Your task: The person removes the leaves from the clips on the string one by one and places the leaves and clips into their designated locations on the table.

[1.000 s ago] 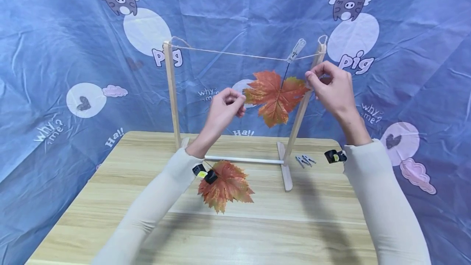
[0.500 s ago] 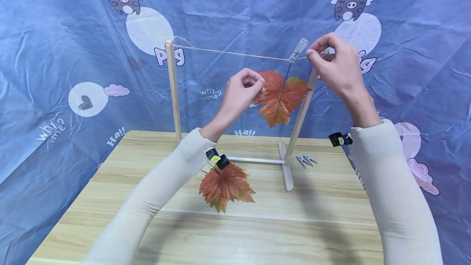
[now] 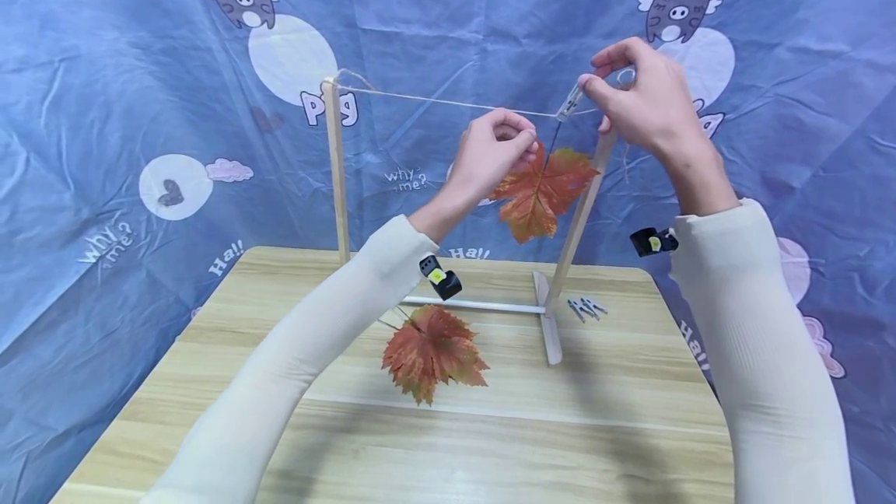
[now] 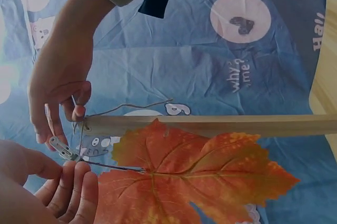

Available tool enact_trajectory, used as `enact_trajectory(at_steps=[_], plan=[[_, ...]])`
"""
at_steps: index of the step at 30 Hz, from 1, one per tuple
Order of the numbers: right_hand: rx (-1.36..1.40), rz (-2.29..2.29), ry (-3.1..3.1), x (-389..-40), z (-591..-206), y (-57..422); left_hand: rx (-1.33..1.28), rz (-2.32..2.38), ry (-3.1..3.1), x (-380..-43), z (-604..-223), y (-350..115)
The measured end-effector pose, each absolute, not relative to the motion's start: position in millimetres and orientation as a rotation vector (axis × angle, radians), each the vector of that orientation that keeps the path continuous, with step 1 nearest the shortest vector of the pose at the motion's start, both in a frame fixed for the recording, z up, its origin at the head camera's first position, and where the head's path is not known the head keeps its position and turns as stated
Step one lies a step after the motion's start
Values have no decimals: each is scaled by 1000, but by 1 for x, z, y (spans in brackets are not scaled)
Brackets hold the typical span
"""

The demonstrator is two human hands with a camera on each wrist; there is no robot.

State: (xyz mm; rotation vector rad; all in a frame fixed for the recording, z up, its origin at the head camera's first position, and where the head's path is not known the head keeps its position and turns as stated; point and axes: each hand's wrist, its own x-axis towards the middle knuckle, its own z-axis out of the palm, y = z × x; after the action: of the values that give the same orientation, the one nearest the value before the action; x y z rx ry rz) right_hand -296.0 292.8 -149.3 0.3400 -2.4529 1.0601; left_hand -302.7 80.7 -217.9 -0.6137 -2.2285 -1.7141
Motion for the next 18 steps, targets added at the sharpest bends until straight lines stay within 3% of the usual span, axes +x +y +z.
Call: enact_trajectory(at_steps=[18], plan=[[365, 1009, -2539, -303, -147, 292, -609, -1619, -2407, -320, -214, 106]])
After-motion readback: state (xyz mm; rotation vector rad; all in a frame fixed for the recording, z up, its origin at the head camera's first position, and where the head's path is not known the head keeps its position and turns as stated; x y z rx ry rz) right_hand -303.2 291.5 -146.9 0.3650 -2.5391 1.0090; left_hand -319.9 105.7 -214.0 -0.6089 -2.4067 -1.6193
